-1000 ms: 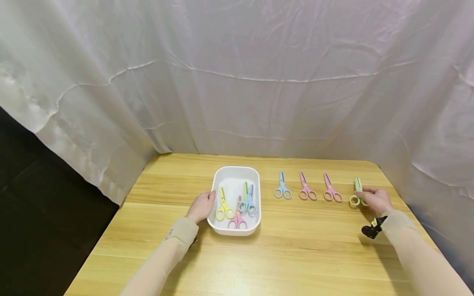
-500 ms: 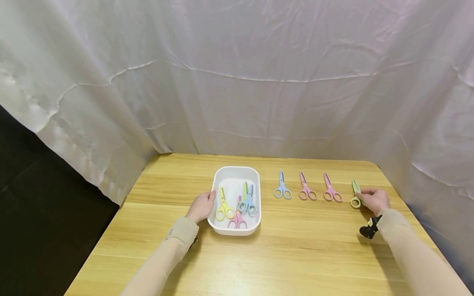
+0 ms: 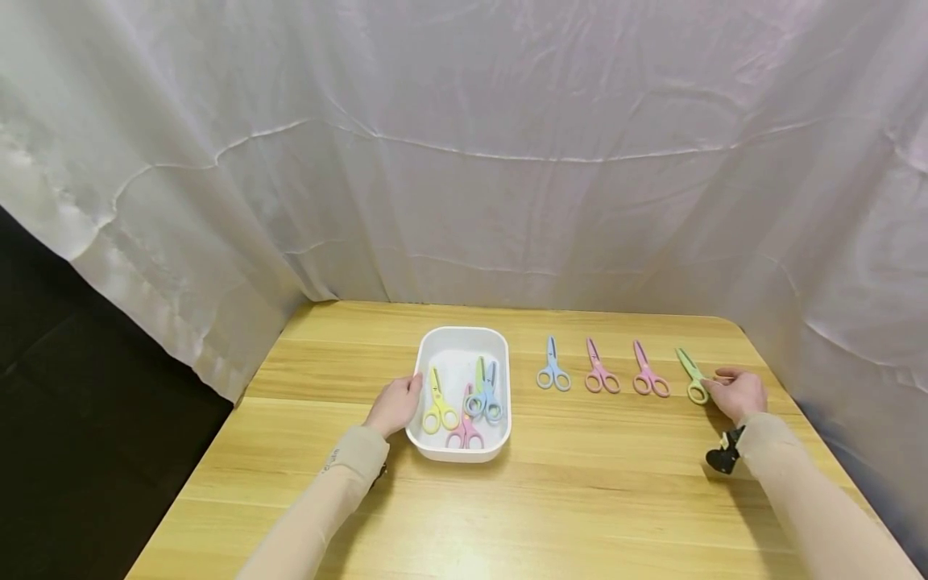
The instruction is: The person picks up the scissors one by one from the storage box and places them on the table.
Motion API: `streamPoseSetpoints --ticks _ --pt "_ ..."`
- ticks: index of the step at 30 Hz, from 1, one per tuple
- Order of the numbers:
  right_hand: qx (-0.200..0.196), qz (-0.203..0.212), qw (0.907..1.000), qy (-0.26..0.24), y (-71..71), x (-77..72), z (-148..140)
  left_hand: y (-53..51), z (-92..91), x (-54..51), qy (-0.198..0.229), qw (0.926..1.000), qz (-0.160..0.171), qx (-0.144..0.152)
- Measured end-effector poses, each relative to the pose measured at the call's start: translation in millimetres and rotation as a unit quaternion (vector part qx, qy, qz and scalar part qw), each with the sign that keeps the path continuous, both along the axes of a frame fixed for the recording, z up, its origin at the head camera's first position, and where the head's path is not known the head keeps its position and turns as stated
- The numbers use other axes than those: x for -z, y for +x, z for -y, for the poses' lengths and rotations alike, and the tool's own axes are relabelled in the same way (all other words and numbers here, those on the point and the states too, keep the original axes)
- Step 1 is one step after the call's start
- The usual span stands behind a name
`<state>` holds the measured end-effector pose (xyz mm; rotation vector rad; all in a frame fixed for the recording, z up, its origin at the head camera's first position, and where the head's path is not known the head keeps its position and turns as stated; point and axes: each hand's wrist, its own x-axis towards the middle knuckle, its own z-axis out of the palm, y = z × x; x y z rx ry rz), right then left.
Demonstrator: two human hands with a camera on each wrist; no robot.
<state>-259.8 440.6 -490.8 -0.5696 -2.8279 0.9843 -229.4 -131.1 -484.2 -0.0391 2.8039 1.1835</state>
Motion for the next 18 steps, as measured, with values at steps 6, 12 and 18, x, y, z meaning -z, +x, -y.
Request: streamPoseSetpoints --ticks 6,12,18 --pt "-0.006 -0.004 0.9999 0.010 1.0 3.5 -0.8 0.6 -1.1 -0.2 0.001 1.0000 0.000 -0.002" --pt "-0.019 0.001 0.9990 0.040 0.5 4.5 -2.1 0.4 -0.9 0.4 0.002 1.0000 -0.003 -0.003" --pt "-0.025 0.014 0.9979 0.058 2.3 2.5 -2.1 -0.2 -1.0 0.8 0.001 1.0000 -0.002 -0.004"
